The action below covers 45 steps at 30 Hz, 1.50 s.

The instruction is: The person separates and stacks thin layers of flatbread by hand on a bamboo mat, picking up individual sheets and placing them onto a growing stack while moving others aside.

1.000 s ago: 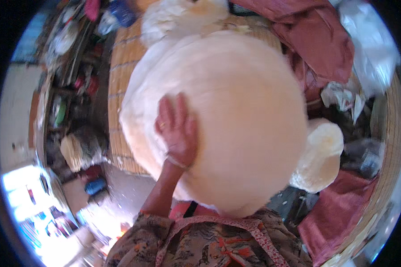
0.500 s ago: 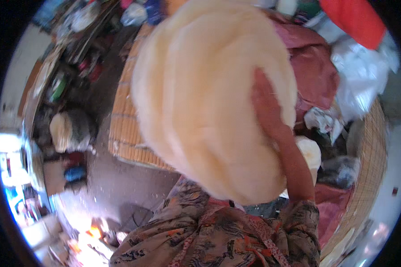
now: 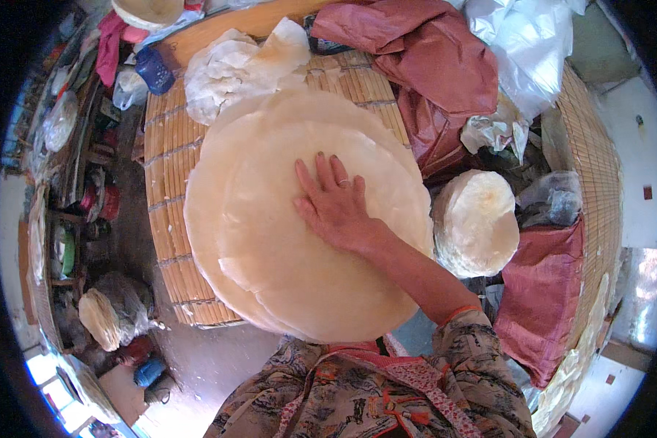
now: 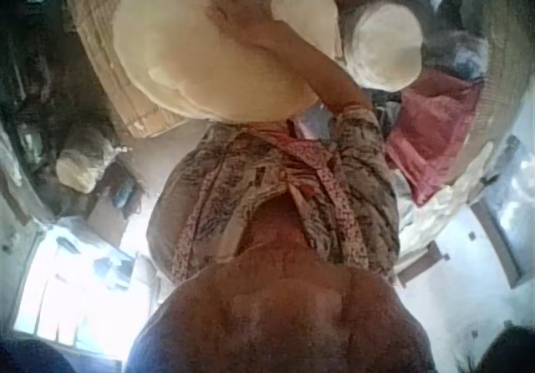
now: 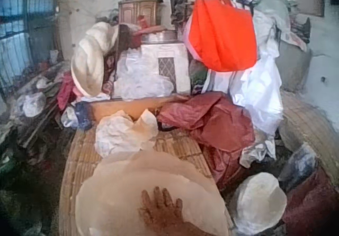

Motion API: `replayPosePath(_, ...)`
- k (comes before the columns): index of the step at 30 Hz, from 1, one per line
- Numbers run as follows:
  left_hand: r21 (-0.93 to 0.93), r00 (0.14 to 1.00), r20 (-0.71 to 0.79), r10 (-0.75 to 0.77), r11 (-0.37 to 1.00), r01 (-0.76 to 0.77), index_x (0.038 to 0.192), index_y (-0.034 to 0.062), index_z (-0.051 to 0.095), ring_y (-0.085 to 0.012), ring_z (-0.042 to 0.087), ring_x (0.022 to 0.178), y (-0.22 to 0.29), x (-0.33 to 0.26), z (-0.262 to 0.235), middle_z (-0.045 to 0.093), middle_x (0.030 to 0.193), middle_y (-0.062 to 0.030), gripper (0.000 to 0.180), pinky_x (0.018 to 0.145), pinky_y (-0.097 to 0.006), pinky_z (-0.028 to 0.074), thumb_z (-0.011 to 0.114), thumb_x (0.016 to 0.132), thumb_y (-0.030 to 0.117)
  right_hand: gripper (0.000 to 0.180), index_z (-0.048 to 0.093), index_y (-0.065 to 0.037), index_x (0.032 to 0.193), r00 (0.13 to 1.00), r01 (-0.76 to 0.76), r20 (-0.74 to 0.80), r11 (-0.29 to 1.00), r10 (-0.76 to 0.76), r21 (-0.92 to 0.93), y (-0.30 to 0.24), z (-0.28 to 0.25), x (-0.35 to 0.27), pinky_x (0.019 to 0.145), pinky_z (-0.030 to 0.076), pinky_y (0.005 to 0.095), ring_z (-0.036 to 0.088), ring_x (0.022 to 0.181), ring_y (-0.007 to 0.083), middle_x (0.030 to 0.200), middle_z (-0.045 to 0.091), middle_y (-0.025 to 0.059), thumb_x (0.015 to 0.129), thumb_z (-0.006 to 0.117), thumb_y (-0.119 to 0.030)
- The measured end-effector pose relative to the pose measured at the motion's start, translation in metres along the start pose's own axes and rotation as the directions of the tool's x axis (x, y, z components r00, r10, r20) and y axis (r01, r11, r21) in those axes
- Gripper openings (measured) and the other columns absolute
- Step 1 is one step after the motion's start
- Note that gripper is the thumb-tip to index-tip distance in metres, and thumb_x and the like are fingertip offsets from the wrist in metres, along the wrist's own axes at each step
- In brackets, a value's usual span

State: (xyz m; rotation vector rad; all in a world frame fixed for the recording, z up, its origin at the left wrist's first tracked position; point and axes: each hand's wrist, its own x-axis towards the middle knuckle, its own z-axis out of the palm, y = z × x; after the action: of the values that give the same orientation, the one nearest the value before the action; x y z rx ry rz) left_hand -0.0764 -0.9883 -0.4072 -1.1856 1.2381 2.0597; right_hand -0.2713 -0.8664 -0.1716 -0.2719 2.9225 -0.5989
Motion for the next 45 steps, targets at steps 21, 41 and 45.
replayPosePath(21,0.461,0.879,0.07,0.471,0.767,-0.447,0.116,0.0046,0.039,-0.0246,0.033,0.105,0.095,0.002,0.101,0.036,0.115,-0.0138,0.037,0.087,-0.033,0.028,0.043,0.084,0.024,0.057,0.021,-0.008,0.13,0.955,0.056,-0.298,0.99,-0.016,0.127,0.101,-0.098,-0.094,0.087,0.016,0.0657,0.013,0.123,0.0423,0.133,0.014,0.0246,0.083,0.038,-0.036)
replayPosePath(41,0.071,0.334,0.766,0.549,0.444,-0.893,0.11,0.004,0.044,-0.0225,0.041,0.096,0.11,-0.238,0.513,0.043,0.106,-0.0111,0.033,0.081,-0.031,0.034,0.046,0.082,0.022,0.055,0.022,-0.011,0.13,0.727,-0.27,-0.659,0.963,0.193,-0.016,0.265,-0.238,-0.303,0.091,0.01,0.0655,0.009,0.125,0.0414,0.136,0.011,0.0218,0.083,0.04,-0.033)
replayPosePath(45,-0.075,0.193,0.853,0.485,0.48,-0.874,0.109,0.0039,0.045,-0.0221,0.042,0.094,0.074,-0.31,0.562,0.045,0.105,-0.0105,0.032,0.08,-0.031,0.036,0.046,0.082,0.021,0.057,0.022,-0.012,0.13,0.69,-0.39,-0.662,0.921,0.291,-0.002,0.284,-0.272,-0.345,0.092,0.011,0.065,0.011,0.125,0.0412,0.136,0.012,0.0213,0.082,0.041,-0.035)
